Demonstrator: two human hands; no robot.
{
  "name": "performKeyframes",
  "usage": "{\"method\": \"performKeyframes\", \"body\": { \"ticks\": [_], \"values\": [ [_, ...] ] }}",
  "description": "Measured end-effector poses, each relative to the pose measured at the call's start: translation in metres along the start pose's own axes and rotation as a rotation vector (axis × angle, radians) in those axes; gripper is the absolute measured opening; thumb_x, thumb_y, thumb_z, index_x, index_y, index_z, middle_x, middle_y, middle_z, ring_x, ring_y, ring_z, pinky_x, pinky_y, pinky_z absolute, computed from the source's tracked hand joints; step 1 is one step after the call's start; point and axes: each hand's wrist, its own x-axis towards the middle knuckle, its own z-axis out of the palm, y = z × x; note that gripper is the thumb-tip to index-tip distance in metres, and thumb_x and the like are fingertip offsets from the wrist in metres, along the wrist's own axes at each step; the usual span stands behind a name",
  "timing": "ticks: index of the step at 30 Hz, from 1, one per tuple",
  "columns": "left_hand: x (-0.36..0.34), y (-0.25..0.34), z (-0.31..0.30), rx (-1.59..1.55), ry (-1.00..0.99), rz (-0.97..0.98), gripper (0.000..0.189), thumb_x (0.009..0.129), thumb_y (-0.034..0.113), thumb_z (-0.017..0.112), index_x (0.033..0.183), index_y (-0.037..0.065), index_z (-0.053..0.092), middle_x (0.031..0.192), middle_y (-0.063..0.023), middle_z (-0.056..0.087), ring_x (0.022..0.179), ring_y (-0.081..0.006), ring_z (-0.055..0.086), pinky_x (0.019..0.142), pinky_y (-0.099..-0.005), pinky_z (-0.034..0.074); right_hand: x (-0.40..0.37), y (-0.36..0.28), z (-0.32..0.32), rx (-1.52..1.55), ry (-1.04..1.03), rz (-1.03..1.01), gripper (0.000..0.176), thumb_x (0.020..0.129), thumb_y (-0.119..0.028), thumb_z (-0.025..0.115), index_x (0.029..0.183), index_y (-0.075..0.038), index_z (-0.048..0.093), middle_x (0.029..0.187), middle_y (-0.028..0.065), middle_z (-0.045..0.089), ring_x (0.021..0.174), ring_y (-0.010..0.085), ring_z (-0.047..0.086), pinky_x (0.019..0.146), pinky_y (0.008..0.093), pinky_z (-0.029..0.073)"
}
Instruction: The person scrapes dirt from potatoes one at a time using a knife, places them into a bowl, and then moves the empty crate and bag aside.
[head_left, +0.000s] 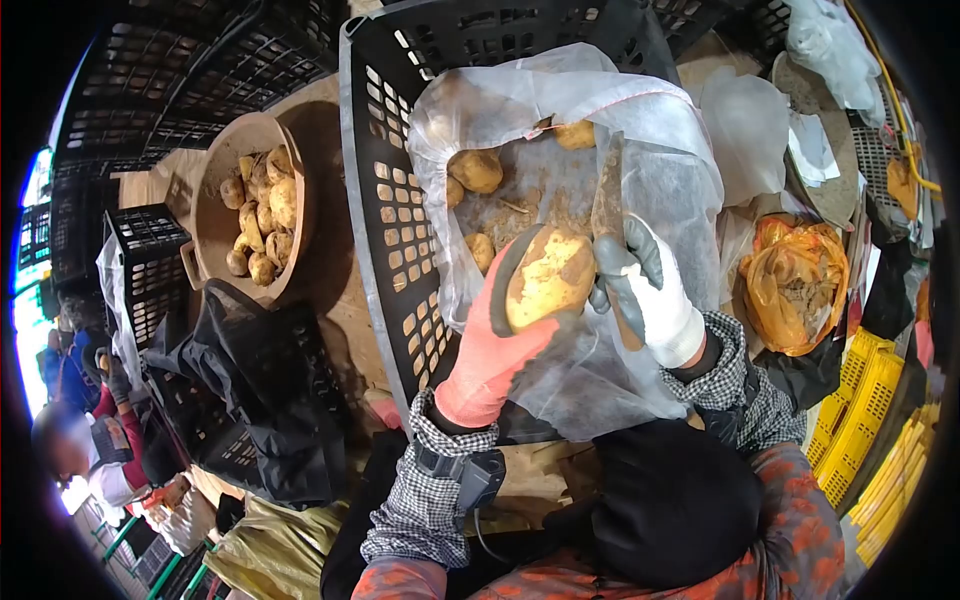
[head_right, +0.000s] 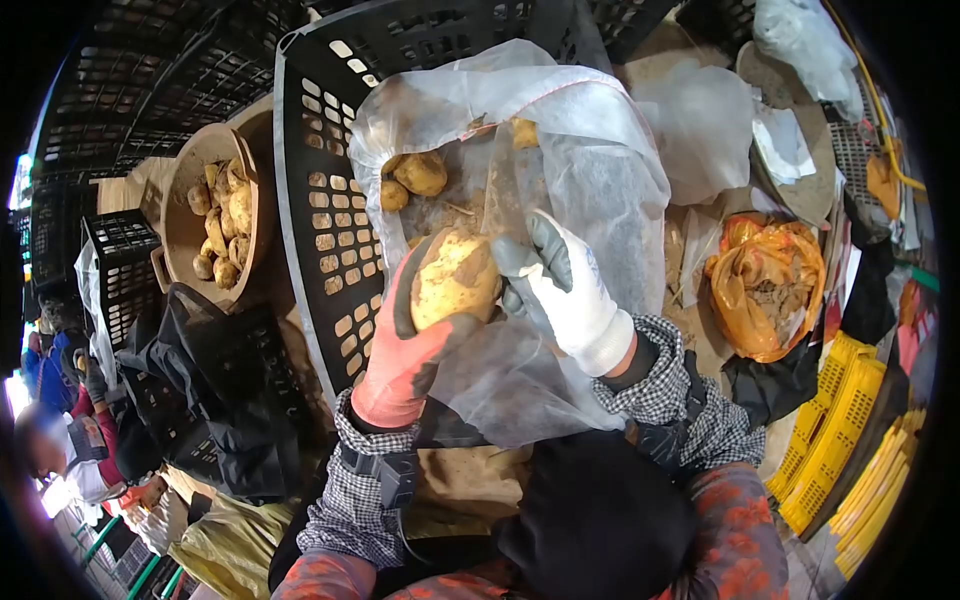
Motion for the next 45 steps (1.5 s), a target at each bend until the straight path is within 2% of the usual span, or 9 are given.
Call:
{"method": "performKeyframes", "body": {
  "ticks": [4, 14, 17, 19, 23, 29, 32, 34, 45],
  "values": [
    [0.005, -0.005, -0.005, -0.128, 0.087, 0.096, 0.073, 0.071, -0.009, 0.058, 0.138, 0.005, 0.031, 0.128, -0.0056, 0.047, 0.109, -0.0115, 0.048, 0.084, -0.0227, 0.042, -0.002, -0.023, 0.018, 0.078, -0.028, 0.203, 0.023, 0.089, -0.023, 0.054, 0.095, -0.002, 0.049, 0.073, 0.005, 0.054, 0.058, 0.0117, 0.051, 0.05, 0.0243, 0.042],
    [-0.002, 0.006, 0.003, 0.223, 0.149, 0.081, 0.062, 0.073, -0.003, 0.059, 0.13, 0.004, 0.037, 0.115, -0.0047, 0.051, 0.082, -0.0092, 0.052, 0.063, -0.0205, 0.044, -0.006, -0.004, -0.001, -0.388, -0.227, 0.151, 0.041, 0.09, -0.013, 0.053, 0.125, 0.005, 0.044, 0.096, 0.0145, 0.06, 0.078, 0.0149, 0.059, 0.068, 0.0292, 0.049],
    [-0.001, 0.002, -0.001, 0.35, 0.148, 0.102, 0.061, 0.073, -0.003, 0.059, 0.13, 0.003, 0.037, 0.115, -0.0058, 0.052, 0.081, -0.0089, 0.052, 0.063, -0.0205, 0.044, -0.004, -0.012, 0.006, -1.029, -0.081, -0.826, 0.039, 0.085, -0.012, 0.058, 0.119, 0.006, 0.049, 0.093, 0.0163, 0.061, 0.078, 0.0203, 0.061, 0.07, 0.0313, 0.049],
    [-0.002, 0.002, 0.001, 0.366, 0.147, 0.181, 0.062, 0.074, -0.003, 0.059, 0.131, 0.003, 0.037, 0.114, -0.007, 0.053, 0.079, -0.0077, 0.052, 0.062, -0.0203, 0.044, -0.004, -0.019, 0.008, -0.238, -0.245, 0.147, 0.037, 0.083, -0.011, 0.058, 0.115, 0.007, 0.051, 0.092, 0.0173, 0.062, 0.076, 0.0289, 0.062, 0.069, 0.034, 0.049],
    [0.0, 0.007, 0.013, 0.286, 0.224, 0.208, 0.062, 0.073, -0.004, 0.059, 0.131, 0.002, 0.038, 0.112, -0.0079, 0.054, 0.076, -0.0069, 0.051, 0.059, -0.0202, 0.044, -0.003, -0.029, 0.012, 0.199, -0.207, 0.238, 0.035, 0.08, -0.01, 0.058, 0.109, 0.007, 0.053, 0.088, 0.0198, 0.062, 0.075, 0.0356, 0.061, 0.067, 0.0366, 0.049],
    [-0.003, 0.003, 0.004, 0.339, 0.217, 0.076, 0.064, 0.072, -0.004, 0.059, 0.132, 0.001, 0.037, 0.111, -0.0078, 0.055, 0.075, -0.0069, 0.051, 0.059, -0.0201, 0.044, -0.001, -0.04, 0.014, -0.967, -0.292, -0.619, 0.033, 0.09, -0.016, 0.054, 0.115, 0.005, 0.049, 0.088, 0.0146, 0.061, 0.072, 0.0177, 0.059, 0.063, 0.0314, 0.047],
    [-0.001, 0.0, 0.005, 0.311, 0.203, 0.12, 0.066, 0.071, -0.003, 0.061, 0.133, 0.002, 0.037, 0.111, -0.0069, 0.054, 0.076, -0.0082, 0.052, 0.059, -0.0201, 0.044, -0.006, -0.045, 0.023, -0.834, -0.302, -0.53, 0.029, 0.087, -0.015, 0.054, 0.106, 0.006, 0.055, 0.079, 0.0171, 0.061, 0.069, 0.0269, 0.061, 0.061, 0.0341, 0.047],
    [0.003, 0.006, 0.009, 0.418, 0.214, 0.204, 0.068, 0.069, -0.002, 0.065, 0.131, 0.001, 0.039, 0.113, -0.0088, 0.053, 0.087, -0.0136, 0.054, 0.071, -0.0246, 0.047, -0.018, -0.032, 0.023, 0.225, -0.077, 0.221, 0.031, 0.093, -0.02, 0.049, 0.115, 0.002, 0.052, 0.08, 0.0104, 0.062, 0.069, 0.0191, 0.06, 0.061, 0.0306, 0.047],
    [0.005, -0.003, -0.007, 1.017, 0.117, 0.607, 0.066, 0.059, 0.002, 0.074, 0.12, 0.0, 0.049, 0.121, -0.0183, 0.051, 0.109, -0.0373, 0.049, 0.094, -0.0416, 0.04, -0.005, -0.033, 0.02, 0.136, -0.114, 0.289, 0.03, 0.09, -0.03, 0.054, 0.092, 0.0, 0.051, 0.069, 0.0048, 0.056, 0.059, 0.0107, 0.054, 0.051, 0.0255, 0.044]
  ]
}}
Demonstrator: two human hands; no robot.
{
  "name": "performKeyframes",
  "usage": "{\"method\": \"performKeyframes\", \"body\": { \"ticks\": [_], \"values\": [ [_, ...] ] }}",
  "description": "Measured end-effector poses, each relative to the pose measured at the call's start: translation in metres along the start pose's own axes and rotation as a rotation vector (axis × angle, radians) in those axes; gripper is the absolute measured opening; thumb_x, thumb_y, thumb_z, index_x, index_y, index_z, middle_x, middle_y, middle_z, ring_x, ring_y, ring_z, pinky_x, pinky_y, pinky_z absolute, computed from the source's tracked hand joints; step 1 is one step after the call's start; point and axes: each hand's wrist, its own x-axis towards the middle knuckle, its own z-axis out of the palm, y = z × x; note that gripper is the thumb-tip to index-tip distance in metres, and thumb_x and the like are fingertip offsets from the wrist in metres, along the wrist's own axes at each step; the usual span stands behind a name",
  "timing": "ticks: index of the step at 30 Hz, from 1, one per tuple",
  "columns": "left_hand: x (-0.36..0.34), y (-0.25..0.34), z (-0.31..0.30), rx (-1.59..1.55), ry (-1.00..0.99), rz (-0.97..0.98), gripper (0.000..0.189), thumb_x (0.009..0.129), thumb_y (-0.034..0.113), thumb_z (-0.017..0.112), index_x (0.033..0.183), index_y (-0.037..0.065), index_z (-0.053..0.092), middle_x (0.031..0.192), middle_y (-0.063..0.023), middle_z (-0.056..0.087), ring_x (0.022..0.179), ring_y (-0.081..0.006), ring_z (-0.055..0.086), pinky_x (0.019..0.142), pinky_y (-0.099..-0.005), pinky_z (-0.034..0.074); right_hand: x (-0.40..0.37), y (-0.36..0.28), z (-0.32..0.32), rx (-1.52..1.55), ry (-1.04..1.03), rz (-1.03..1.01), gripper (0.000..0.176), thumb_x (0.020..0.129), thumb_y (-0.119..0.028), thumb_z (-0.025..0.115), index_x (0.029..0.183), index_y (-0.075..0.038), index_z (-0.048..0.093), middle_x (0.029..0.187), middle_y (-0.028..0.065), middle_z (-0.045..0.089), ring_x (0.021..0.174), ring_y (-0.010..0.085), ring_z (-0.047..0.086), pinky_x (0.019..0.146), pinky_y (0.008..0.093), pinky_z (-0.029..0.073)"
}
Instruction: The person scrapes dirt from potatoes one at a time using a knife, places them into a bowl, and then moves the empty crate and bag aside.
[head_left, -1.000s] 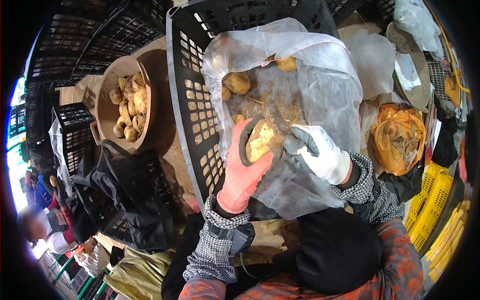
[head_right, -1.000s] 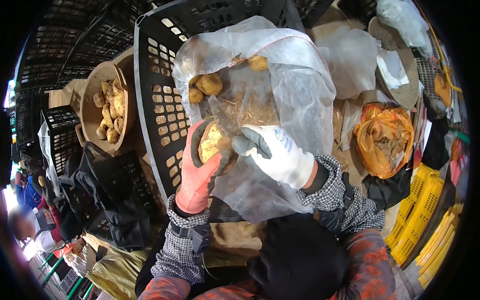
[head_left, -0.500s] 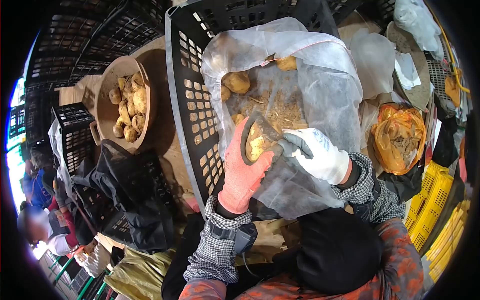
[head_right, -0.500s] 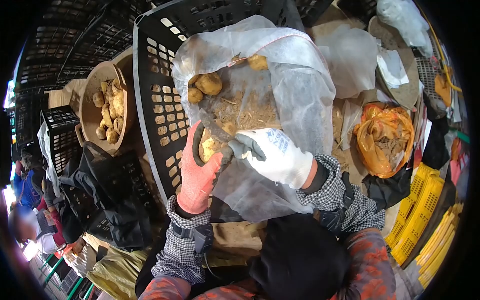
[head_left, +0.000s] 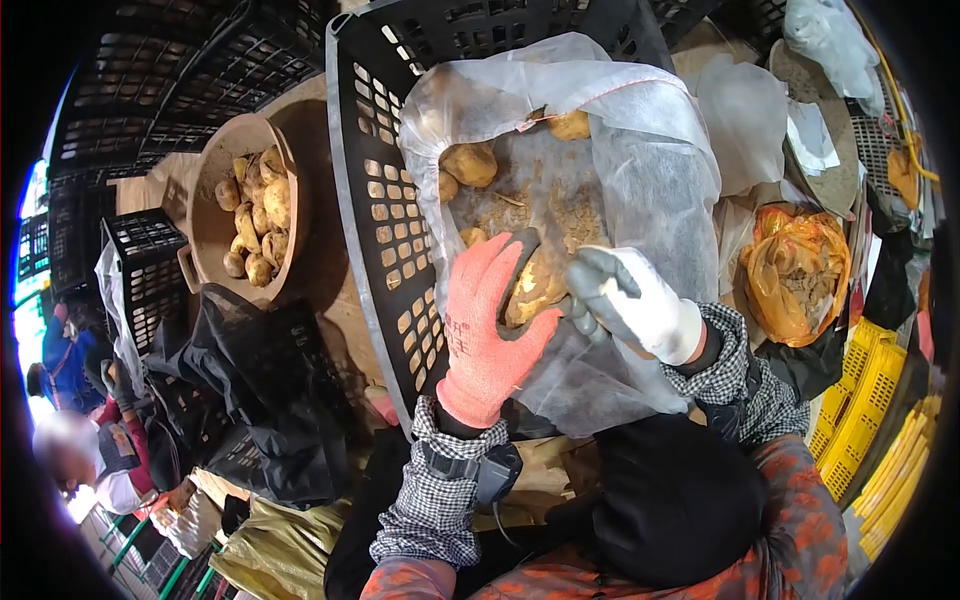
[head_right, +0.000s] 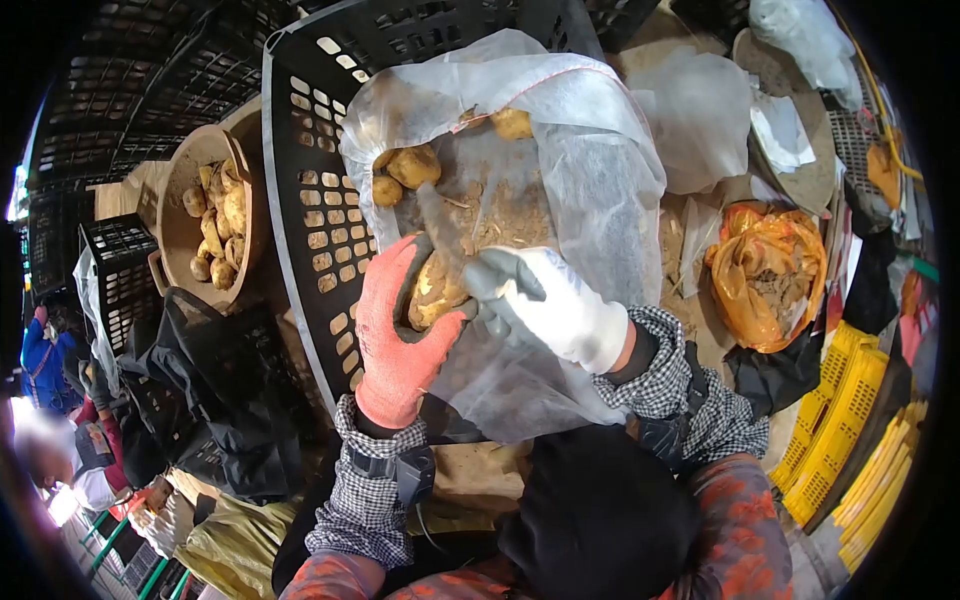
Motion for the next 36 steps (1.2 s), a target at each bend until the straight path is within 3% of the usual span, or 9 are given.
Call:
{"method": "performKeyframes", "body": {
  "ticks": [2, 6, 11, 13, 16, 19, 28, 33, 36],
  "values": [
    [-0.001, 0.001, -0.002, 0.195, -0.038, -0.012, 0.063, 0.064, 0.004, 0.072, 0.122, 0.0, 0.048, 0.123, -0.0167, 0.05, 0.113, -0.0322, 0.049, 0.095, -0.0385, 0.039, 0.005, -0.002, -0.004, -0.463, -0.137, -0.042, 0.034, 0.089, -0.03, 0.055, 0.1, 0.003, 0.05, 0.073, 0.0065, 0.057, 0.061, 0.0112, 0.054, 0.052, 0.0262, 0.045],
    [0.004, 0.002, 0.005, -0.446, -0.031, -0.431, 0.062, 0.073, 0.006, 0.062, 0.131, -0.001, 0.042, 0.128, -0.0119, 0.047, 0.118, -0.0225, 0.046, 0.099, -0.0347, 0.036, 0.002, 0.014, -0.012, 0.03, -0.045, -0.036, 0.042, 0.094, -0.016, 0.046, 0.131, 0.0, 0.036, 0.09, 0.0091, 0.06, 0.07, 0.0141, 0.058, 0.06, 0.0263, 0.048],
    [0.01, 0.011, -0.006, -0.885, -0.138, -0.512, 0.071, 0.077, 0.007, 0.06, 0.141, 0.002, 0.028, 0.138, -0.0109, 0.037, 0.125, -0.019, 0.039, 0.104, -0.0307, 0.03, 0.002, 0.01, -0.012, 0.099, 0.1, 0.022, 0.041, 0.095, -0.017, 0.046, 0.132, -0.002, 0.036, 0.09, 0.0095, 0.059, 0.07, 0.0135, 0.057, 0.058, 0.026, 0.048],
    [0.008, 0.011, -0.006, -0.922, -0.183, -0.505, 0.074, 0.077, 0.0, 0.06, 0.143, 0.004, 0.025, 0.141, -0.0092, 0.034, 0.126, -0.0175, 0.038, 0.104, -0.0301, 0.031, 0.003, 0.005, -0.006, 0.08, 0.056, -0.06, 0.038, 0.091, -0.032, 0.055, 0.106, 0.002, 0.046, 0.077, 0.0065, 0.056, 0.058, 0.0109, 0.052, 0.049, 0.0231, 0.043],
    [0.003, 0.011, -0.001, -0.98, -0.124, -0.554, 0.076, 0.072, -0.002, 0.064, 0.14, 0.004, 0.031, 0.14, -0.0121, 0.036, 0.126, -0.0219, 0.039, 0.103, -0.033, 0.033, 0.0, 0.01, -0.003, 0.013, 0.115, -0.097, 0.044, 0.091, -0.028, 0.055, 0.119, 0.004, 0.043, 0.079, 0.0066, 0.056, 0.06, 0.0111, 0.053, 0.052, 0.0242, 0.044],
    [-0.002, 0.004, 0.004, -0.104, -0.021, -0.106, 0.069, 0.065, -0.001, 0.067, 0.13, 0.002, 0.043, 0.133, -0.0203, 0.04, 0.122, -0.0351, 0.042, 0.101, -0.0384, 0.035, 0.001, 0.019, -0.01, -0.242, 0.055, -0.092, 0.039, 0.096, -0.013, 0.044, 0.131, 0.0, 0.036, 0.09, 0.011, 0.059, 0.068, 0.0141, 0.057, 0.061, 0.0275, 0.048],
    [-0.007, 0.001, 0.007, 0.027, -0.075, -0.099, 0.071, 0.066, 0.003, 0.069, 0.131, 0.002, 0.041, 0.133, -0.0222, 0.039, 0.123, -0.0365, 0.04, 0.102, -0.04, 0.033, 0.003, -0.016, 0.005, -0.442, -0.067, 0.127, 0.037, 0.092, -0.011, 0.045, 0.126, 0.006, 0.043, 0.087, 0.0094, 0.06, 0.067, 0.0123, 0.056, 0.062, 0.0262, 0.048],
    [-0.001, 0.001, 0.011, -0.159, 0.01, -0.198, 0.075, 0.065, 0.003, 0.069, 0.133, 0.002, 0.038, 0.133, -0.0225, 0.038, 0.123, -0.0371, 0.039, 0.102, -0.0413, 0.033, 0.006, 0.003, -0.002, -0.291, 0.081, 0.035, 0.036, 0.087, -0.009, 0.05, 0.119, 0.007, 0.049, 0.085, 0.0118, 0.063, 0.068, 0.0149, 0.059, 0.062, 0.0275, 0.048],
    [-0.004, -0.001, 0.008, -0.006, -0.007, -0.173, 0.076, 0.064, 0.003, 0.069, 0.134, 0.001, 0.037, 0.132, -0.0222, 0.039, 0.122, -0.0372, 0.039, 0.102, -0.0407, 0.033, 0.006, 0.005, -0.006, -0.727, 0.007, -0.33, 0.035, 0.084, -0.009, 0.053, 0.116, 0.006, 0.052, 0.086, 0.0167, 0.064, 0.072, 0.019, 0.061, 0.064, 0.0296, 0.048]
  ]
}}
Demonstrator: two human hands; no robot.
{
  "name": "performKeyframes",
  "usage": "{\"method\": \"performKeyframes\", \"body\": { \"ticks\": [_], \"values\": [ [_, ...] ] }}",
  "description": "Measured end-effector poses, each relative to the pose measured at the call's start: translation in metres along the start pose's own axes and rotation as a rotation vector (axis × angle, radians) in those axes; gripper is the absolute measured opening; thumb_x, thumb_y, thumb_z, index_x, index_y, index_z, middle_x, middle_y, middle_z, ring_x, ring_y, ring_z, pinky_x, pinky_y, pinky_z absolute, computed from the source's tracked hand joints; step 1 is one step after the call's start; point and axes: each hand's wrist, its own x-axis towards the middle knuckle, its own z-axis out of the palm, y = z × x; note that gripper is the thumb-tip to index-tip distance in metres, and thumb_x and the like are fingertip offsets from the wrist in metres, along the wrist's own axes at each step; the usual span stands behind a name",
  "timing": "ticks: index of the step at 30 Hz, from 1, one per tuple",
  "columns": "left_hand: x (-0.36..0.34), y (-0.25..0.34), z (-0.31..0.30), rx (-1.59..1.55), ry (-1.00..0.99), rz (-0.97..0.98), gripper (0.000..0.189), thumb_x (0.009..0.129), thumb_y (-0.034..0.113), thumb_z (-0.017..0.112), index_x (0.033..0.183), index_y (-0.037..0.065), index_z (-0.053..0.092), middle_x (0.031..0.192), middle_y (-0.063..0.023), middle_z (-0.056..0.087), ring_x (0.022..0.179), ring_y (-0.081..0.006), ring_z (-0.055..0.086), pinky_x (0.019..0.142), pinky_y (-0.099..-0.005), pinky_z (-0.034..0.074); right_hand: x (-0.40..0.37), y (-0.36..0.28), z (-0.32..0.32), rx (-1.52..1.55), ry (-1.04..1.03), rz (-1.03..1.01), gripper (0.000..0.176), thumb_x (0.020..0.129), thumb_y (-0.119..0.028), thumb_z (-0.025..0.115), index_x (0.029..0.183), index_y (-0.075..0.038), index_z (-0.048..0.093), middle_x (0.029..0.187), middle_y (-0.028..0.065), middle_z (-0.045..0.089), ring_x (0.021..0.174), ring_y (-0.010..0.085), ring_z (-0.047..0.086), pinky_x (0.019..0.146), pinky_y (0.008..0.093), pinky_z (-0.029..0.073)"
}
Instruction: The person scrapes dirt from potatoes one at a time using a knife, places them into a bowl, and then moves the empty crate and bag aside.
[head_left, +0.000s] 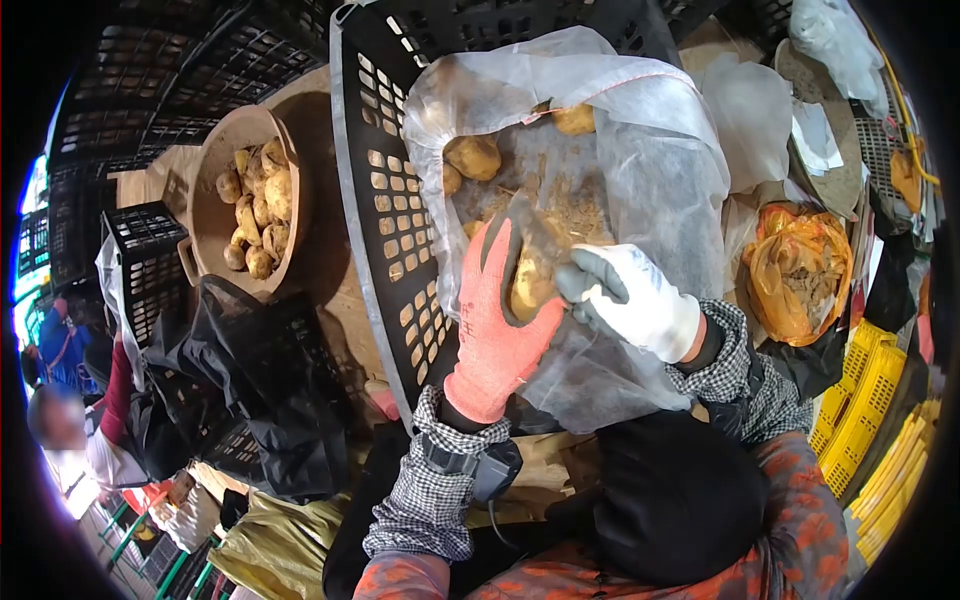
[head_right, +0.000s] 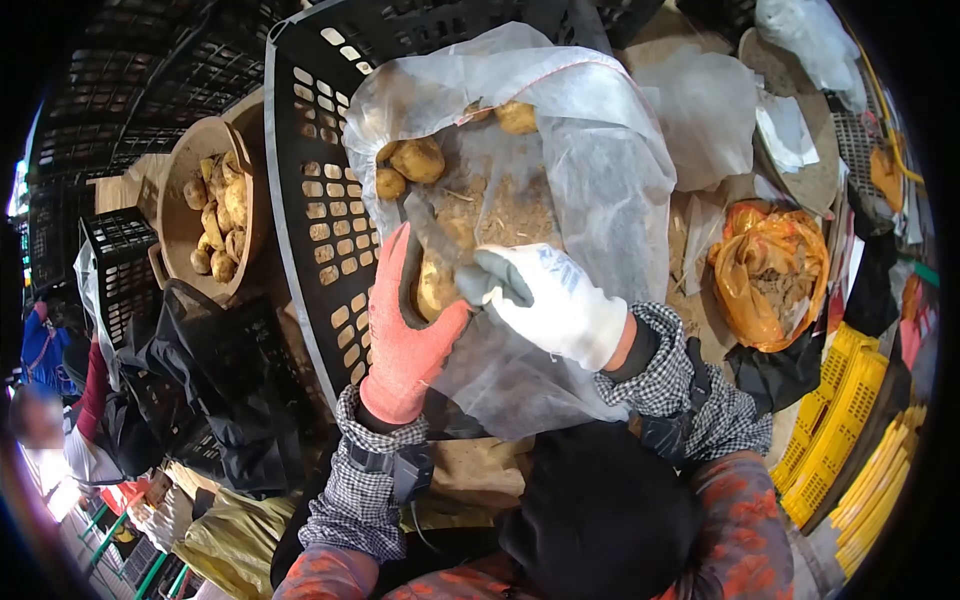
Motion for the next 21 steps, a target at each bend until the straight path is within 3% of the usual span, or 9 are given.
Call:
{"method": "performKeyframes", "body": {
  "ticks": [2, 4, 6, 7, 10, 11, 16, 19, 21],
  "values": [
    [-0.001, 0.0, -0.002, 0.063, -0.036, -0.029, 0.077, 0.064, 0.004, 0.069, 0.134, 0.0, 0.037, 0.132, -0.0221, 0.039, 0.122, -0.0373, 0.039, 0.102, -0.04, 0.033, 0.002, -0.016, -0.001, -0.435, -0.032, -0.277, 0.034, 0.081, -0.009, 0.056, 0.112, 0.005, 0.056, 0.087, 0.0198, 0.062, 0.078, 0.0215, 0.063, 0.065, 0.0307, 0.049],
    [0.004, 0.001, -0.003, -0.182, -0.091, -0.139, 0.071, 0.069, 0.002, 0.064, 0.135, 0.0, 0.036, 0.133, -0.0192, 0.04, 0.124, -0.0311, 0.04, 0.103, -0.0369, 0.033, -0.002, -0.004, 0.0, -0.498, -0.018, -0.341, 0.037, 0.086, -0.01, 0.052, 0.12, 0.004, 0.05, 0.088, 0.0168, 0.063, 0.077, 0.0193, 0.061, 0.066, 0.0304, 0.049],
    [0.01, 0.009, -0.002, -0.555, -0.07, -0.23, 0.066, 0.074, 0.003, 0.062, 0.135, -0.001, 0.035, 0.133, -0.0174, 0.04, 0.123, -0.0273, 0.041, 0.102, -0.0351, 0.034, -0.006, 0.007, 0.005, 0.557, 0.004, 0.369, 0.04, 0.092, -0.01, 0.046, 0.129, 0.003, 0.039, 0.091, 0.0135, 0.061, 0.074, 0.0171, 0.059, 0.065, 0.0292, 0.049],
    [0.012, 0.013, -0.002, -0.93, -0.051, -0.318, 0.061, 0.08, 0.005, 0.059, 0.135, -0.001, 0.035, 0.133, -0.0155, 0.04, 0.122, -0.0235, 0.042, 0.101, -0.0334, 0.035, -0.001, 0.001, -0.001, 0.637, -0.023, 0.373, 0.043, 0.095, -0.01, 0.041, 0.134, 0.001, 0.031, 0.093, 0.0115, 0.059, 0.072, 0.0152, 0.056, 0.064, 0.028, 0.048],
    [0.012, 0.018, -0.012, -0.788, -0.075, -0.276, 0.054, 0.088, 0.011, 0.054, 0.136, -0.002, 0.033, 0.132, -0.0121, 0.042, 0.118, -0.0181, 0.045, 0.099, -0.0312, 0.037, -0.004, 0.006, 0.002, 0.695, -0.028, 0.325, 0.042, 0.094, -0.009, 0.042, 0.134, 0.002, 0.032, 0.092, 0.0129, 0.06, 0.072, 0.0155, 0.056, 0.063, 0.0277, 0.048],
    [0.012, 0.014, -0.011, -0.936, -0.085, -0.372, 0.057, 0.089, 0.021, 0.055, 0.136, -0.002, 0.032, 0.13, -0.0117, 0.043, 0.116, -0.0182, 0.047, 0.097, -0.0299, 0.039, -0.01, -0.002, 0.004, 0.525, 0.066, 0.29, 0.041, 0.094, -0.01, 0.043, 0.133, 0.002, 0.034, 0.096, 0.0127, 0.059, 0.074, 0.0148, 0.057, 0.066, 0.0281, 0.049],
    [0.006, 0.02, -0.008, -1.242, -0.177, -0.52, 0.065, 0.084, 0.015, 0.062, 0.138, 0.003, 0.028, 0.127, -0.0087, 0.045, 0.113, -0.0175, 0.048, 0.094, -0.0286, 0.041, -0.011, 0.015, 0.007, 0.418, 0.265, 0.157, 0.036, 0.094, -0.013, 0.047, 0.127, 0.001, 0.043, 0.106, 0.0115, 0.057, 0.077, 0.0124, 0.058, 0.069, 0.0257, 0.05],
    [0.007, 0.021, -0.006, -0.817, -0.043, -0.364, 0.075, 0.075, -0.005, 0.059, 0.141, 0.009, 0.026, 0.127, -0.0054, 0.045, 0.093, -0.0086, 0.051, 0.07, -0.0194, 0.044, -0.004, 0.009, 0.001, 0.612, 0.188, 0.288, 0.036, 0.094, -0.012, 0.046, 0.127, 0.002, 0.043, 0.101, 0.0109, 0.058, 0.076, 0.0118, 0.057, 0.067, 0.0252, 0.05],
    [0.008, 0.018, -0.01, -0.829, -0.065, -0.407, 0.075, 0.074, -0.006, 0.058, 0.14, 0.009, 0.026, 0.127, -0.005, 0.044, 0.09, -0.0074, 0.05, 0.066, -0.0183, 0.043, 0.003, -0.01, 0.0, 0.725, 0.037, 0.204, 0.022, 0.093, -0.024, 0.053, 0.101, -0.004, 0.048, 0.071, 0.0044, 0.054, 0.054, 0.0121, 0.052, 0.049, 0.024, 0.043]
  ]
}}
